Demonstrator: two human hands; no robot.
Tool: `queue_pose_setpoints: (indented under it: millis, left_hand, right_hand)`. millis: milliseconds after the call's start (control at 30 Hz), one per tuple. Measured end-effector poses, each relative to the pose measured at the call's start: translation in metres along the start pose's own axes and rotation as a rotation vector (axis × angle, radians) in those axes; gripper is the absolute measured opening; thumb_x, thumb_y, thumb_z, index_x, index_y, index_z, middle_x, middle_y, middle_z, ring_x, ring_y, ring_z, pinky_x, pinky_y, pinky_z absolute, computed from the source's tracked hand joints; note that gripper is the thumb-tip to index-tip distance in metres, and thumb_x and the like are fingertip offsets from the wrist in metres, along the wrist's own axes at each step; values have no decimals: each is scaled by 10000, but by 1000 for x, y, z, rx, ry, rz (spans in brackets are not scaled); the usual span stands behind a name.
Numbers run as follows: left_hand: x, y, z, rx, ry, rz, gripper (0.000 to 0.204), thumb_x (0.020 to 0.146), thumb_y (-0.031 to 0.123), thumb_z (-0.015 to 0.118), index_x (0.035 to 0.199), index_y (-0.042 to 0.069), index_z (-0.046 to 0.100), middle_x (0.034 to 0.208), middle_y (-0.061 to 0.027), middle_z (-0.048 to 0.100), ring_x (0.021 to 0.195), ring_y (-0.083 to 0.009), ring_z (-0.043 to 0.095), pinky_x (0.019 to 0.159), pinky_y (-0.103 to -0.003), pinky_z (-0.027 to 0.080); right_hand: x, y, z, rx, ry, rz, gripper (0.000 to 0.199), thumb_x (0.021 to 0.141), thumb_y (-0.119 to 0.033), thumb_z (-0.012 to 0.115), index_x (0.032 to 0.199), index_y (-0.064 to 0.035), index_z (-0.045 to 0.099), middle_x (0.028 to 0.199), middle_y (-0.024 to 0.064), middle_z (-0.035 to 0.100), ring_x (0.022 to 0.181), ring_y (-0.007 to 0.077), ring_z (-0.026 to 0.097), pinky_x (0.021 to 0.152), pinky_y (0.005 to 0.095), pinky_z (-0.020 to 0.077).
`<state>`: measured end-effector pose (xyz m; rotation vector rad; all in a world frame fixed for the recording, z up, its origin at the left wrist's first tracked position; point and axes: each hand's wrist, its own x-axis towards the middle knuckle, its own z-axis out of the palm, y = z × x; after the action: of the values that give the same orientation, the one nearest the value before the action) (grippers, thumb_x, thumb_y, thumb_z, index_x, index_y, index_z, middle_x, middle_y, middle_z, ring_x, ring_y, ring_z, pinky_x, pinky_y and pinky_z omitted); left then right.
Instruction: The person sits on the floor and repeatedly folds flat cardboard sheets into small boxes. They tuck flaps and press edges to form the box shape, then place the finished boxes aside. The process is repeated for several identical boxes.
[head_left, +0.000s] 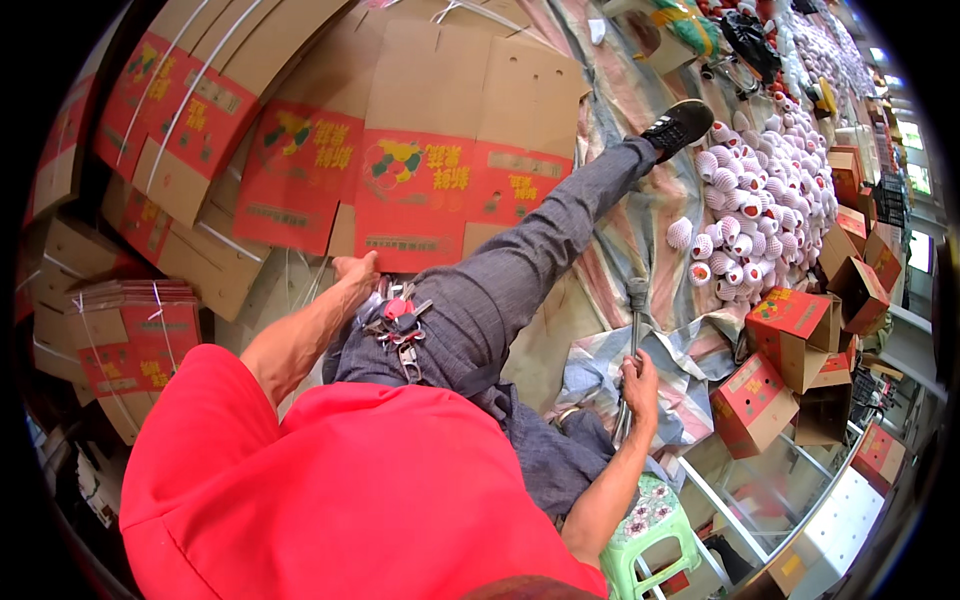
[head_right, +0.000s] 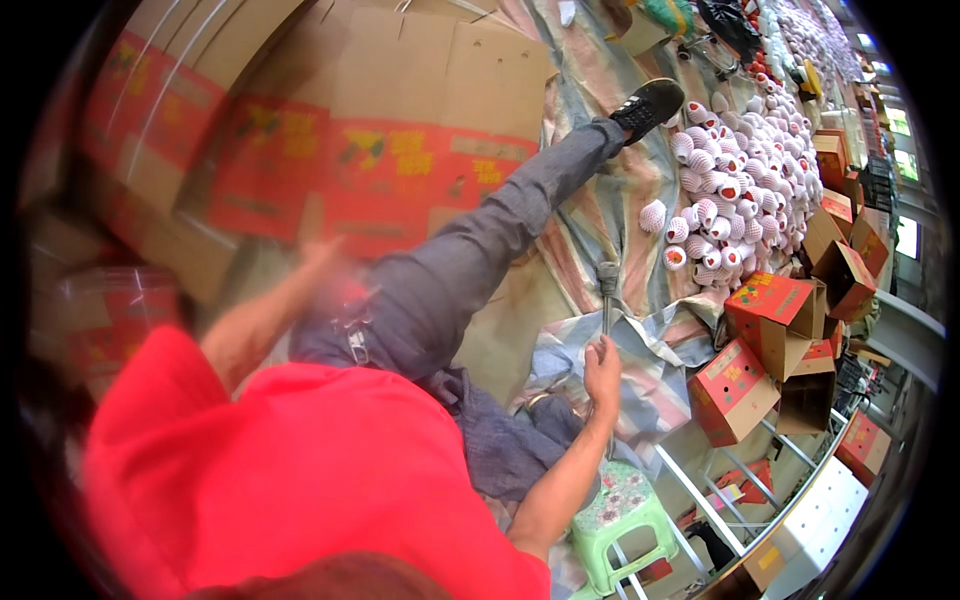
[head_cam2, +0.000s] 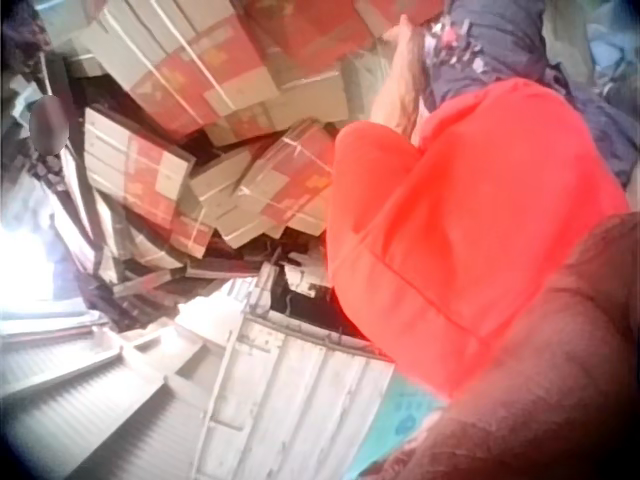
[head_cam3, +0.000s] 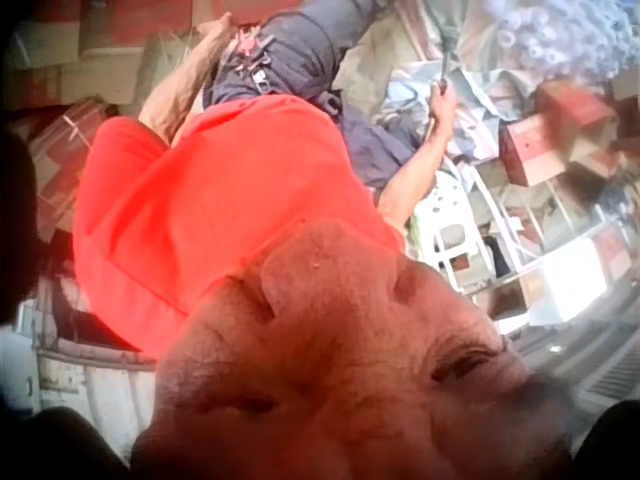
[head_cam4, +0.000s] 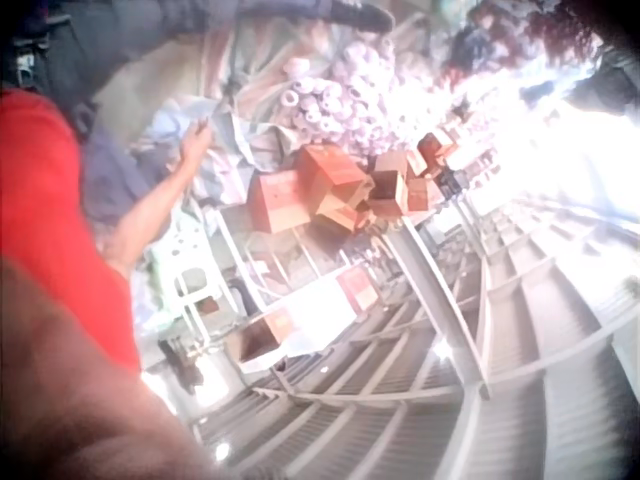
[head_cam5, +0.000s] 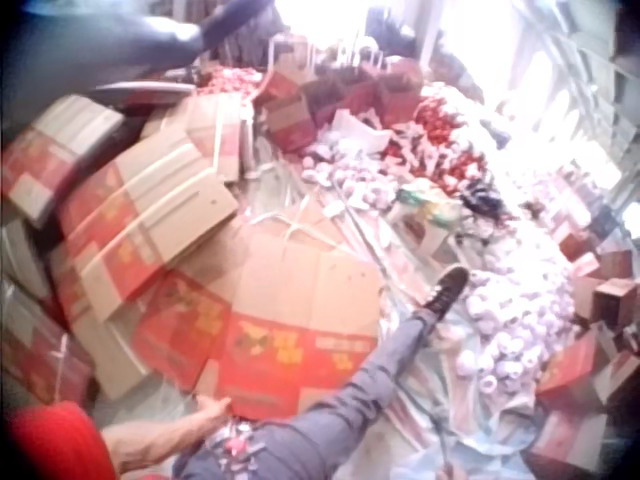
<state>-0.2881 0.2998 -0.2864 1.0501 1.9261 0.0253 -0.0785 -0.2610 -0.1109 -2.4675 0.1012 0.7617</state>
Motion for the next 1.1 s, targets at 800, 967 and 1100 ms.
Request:
queue_pose_setpoints:
  millis: [800, 967, 1100]
  left_hand:
    - [29, 116, -82, -255, -745, 373, 293, 965, 370, 790, 1073, 127, 668, 969, -14, 686, 976, -171, 707, 866, -425, 609]
    - [-4, 173, -68, -310, -1291, 122, 399, 1075, 273, 651, 1407, 53, 621, 1377, -121, 681, 1277, -263, 632, 1109, -449, 519]
    - [29, 252, -19, -62, -1369, 179, 530, 1074, 286, 668, 1498, -7, 545, 1433, -148, 643, 1332, -278, 599, 1088, -446, 558]
  right_hand:
    - [1, -37, 15, -89, 47, -92, 515, 1031, -218, 660, 1477, 14, 551, 1318, 228, 721, 1202, 324, 713, 1031, 418, 549]
    - [13, -25, 9, -28, 49, -194, 526, 1008, -218, 661, 1490, -33, 565, 1253, 217, 741, 1128, 329, 719, 956, 457, 573]
    - [-25, -72, -31, -205, 9, -22, 553, 951, -251, 623, 1468, -54, 591, 1226, 234, 742, 1132, 399, 713, 961, 507, 561]
